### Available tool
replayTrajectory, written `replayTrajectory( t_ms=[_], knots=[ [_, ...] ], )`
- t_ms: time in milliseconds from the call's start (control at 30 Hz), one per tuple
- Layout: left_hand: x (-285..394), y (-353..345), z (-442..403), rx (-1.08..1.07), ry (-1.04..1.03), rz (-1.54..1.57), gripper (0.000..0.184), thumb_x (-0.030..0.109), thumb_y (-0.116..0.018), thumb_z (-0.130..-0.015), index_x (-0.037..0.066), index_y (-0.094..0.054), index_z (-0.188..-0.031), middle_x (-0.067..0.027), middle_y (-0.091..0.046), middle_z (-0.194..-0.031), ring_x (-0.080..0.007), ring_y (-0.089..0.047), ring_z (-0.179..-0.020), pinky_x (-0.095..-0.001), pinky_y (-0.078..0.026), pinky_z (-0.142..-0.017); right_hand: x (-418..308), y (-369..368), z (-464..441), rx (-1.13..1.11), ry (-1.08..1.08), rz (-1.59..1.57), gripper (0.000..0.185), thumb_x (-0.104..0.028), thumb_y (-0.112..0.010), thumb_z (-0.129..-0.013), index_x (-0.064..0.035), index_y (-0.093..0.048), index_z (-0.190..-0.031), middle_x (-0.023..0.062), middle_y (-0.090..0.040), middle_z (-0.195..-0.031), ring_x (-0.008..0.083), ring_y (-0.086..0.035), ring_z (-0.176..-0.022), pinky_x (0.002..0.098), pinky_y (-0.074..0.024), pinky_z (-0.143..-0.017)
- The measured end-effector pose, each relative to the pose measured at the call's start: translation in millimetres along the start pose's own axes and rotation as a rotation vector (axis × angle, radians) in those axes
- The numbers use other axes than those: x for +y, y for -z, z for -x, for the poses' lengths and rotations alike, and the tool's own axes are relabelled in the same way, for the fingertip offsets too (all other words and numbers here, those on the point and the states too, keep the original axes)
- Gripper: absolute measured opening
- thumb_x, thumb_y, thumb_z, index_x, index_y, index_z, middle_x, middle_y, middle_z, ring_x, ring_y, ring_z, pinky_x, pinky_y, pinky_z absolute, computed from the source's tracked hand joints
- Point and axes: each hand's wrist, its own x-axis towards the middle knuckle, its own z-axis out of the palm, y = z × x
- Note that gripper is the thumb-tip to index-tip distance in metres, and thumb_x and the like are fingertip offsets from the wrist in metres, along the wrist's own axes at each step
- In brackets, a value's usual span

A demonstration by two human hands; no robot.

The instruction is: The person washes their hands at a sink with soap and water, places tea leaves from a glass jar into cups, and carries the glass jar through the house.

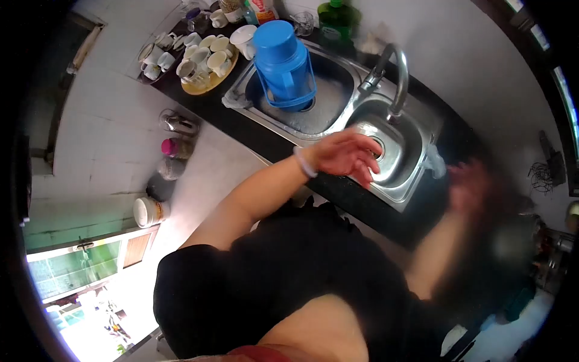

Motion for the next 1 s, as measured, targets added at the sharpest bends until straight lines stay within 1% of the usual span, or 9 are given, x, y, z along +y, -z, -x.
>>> replayTrajectory(
  t_ms=[67, 100, 167, 200, 267, 333, 400, 667, 1000],
  knots=[
    [-31.5, -2.5, -16.7, 0.302, 0.373, -0.546, 0.043, 0.035, -0.049, -0.085, 0.005, -0.054, -0.116, -0.0185, -0.058, -0.113, -0.034, -0.053, -0.109, -0.0523, -0.036, -0.096, 50.2, 49.5, 5.7, 0.09, -0.242, 1.446, 0.036, -0.034, -0.06, -0.082, -0.0037, -0.059, -0.1, 0.0135, -0.062, -0.095, 0.0299, -0.06, -0.087, 0.0412, -0.0471, -0.077],
    [-32.1, 1.3, -4.2, 0.316, 0.267, -0.806, 0.044, 0.037, -0.053, -0.083, 0.005, -0.056, -0.114, -0.0161, -0.059, -0.112, -0.0326, -0.048, -0.114, -0.0521, -0.032, -0.098, 75.4, 74.6, 9.2, 0.042, -0.414, 1.942, 0.031, -0.032, -0.06, -0.081, -0.0034, -0.063, -0.093, 0.0137, -0.065, -0.087, 0.0308, -0.062, -0.08, 0.0412, -0.0484, -0.071],
    [-43.3, -4.2, 35.4, 0.307, 0.082, -1.286, 0.046, 0.041, -0.06, -0.079, 0.006, -0.06, -0.109, -0.0114, -0.06, -0.111, -0.0298, -0.038, -0.123, -0.0515, -0.025, -0.102, 77.1, 57.1, 19.5, 0.273, -0.421, 1.429, 0.032, -0.031, -0.06, -0.083, -0.0027, -0.063, -0.097, 0.0116, -0.065, -0.082, 0.0274, -0.062, -0.071, 0.0363, -0.0486, -0.063],
    [-31.5, -6.9, 65.1, 0.464, 0.094, -0.822, 0.047, 0.041, -0.061, -0.079, 0.006, -0.058, -0.112, -0.0131, -0.057, -0.114, -0.0299, -0.041, -0.121, -0.0528, -0.025, -0.101, 79.2, 16.9, 31.0, 0.524, -0.477, 0.937, 0.029, -0.027, -0.06, -0.084, -0.0016, -0.062, -0.098, 0.0091, -0.064, -0.077, 0.0191, -0.062, -0.066, 0.03, -0.0477, -0.059],
    [-62.5, 23.0, 102.7, 0.445, 0.187, -0.302, 0.051, 0.041, -0.06, -0.08, 0.006, -0.054, -0.116, -0.0144, -0.054, -0.118, -0.031, -0.045, -0.117, -0.0477, -0.031, -0.099, 108.3, -2.0, 44.1, 0.445, -0.432, 1.067, 0.027, -0.024, -0.057, -0.086, -0.0013, -0.062, -0.1, 0.0069, -0.064, -0.077, 0.0144, -0.061, -0.073, 0.0274, -0.0465, -0.061],
    [-95.0, 42.2, 148.4, 0.596, 0.209, -0.648, 0.054, 0.038, -0.062, -0.079, 0.004, -0.05, -0.12, -0.0165, -0.053, -0.119, -0.0323, -0.05, -0.111, -0.0417, -0.038, -0.094, 136.6, -87.4, 45.1, 0.069, -0.443, 1.634, 0.03, -0.023, -0.057, -0.086, 0.0024, -0.061, -0.103, 0.0118, -0.066, -0.088, 0.0189, -0.062, -0.08, 0.0283, -0.0481, -0.071],
    [-82.2, 46.9, 206.0, 0.538, 0.484, -1.138, 0.056, 0.036, -0.062, -0.079, 0.003, -0.048, -0.121, -0.0183, -0.053, -0.118, -0.0329, -0.052, -0.108, -0.0383, -0.042, -0.09, 187.6, -123.2, 41.8, -0.15, -0.566, 1.408, 0.032, -0.02, -0.06, -0.086, 0.0022, -0.057, -0.109, 0.0122, -0.065, -0.097, 0.0185, -0.061, -0.089, 0.0276, -0.0459, -0.078],
    [-146.2, 53.0, 364.9, 0.775, 0.372, -0.853, 0.053, 0.032, -0.061, -0.08, 0.003, -0.047, -0.121, -0.018, -0.054, -0.117, -0.0322, -0.051, -0.107, -0.0397, -0.042, -0.09, 343.0, -341.1, -25.5, -0.662, -0.52, 1.026, 0.032, -0.031, -0.063, -0.083, -0.0035, -0.063, -0.1, 0.0061, -0.065, -0.089, 0.0124, -0.057, -0.083, 0.0286, -0.0459, -0.074],
    [-265.2, -66.1, 522.8, 1.293, 0.842, -0.471, 0.045, 0.033, -0.057, -0.084, -0.001, -0.052, -0.114, -0.0206, -0.055, -0.114, -0.0348, -0.052, -0.106, -0.0409, -0.042, -0.09, 511.2, -530.5, -164.6, -0.478, -0.215, 1.3, 0.05, -0.033, -0.06, -0.077, -0.0014, -0.051, -0.114, 0.0224, -0.06, -0.103, 0.0329, -0.059, -0.094, 0.0386, -0.0473, -0.079]
  ],
)
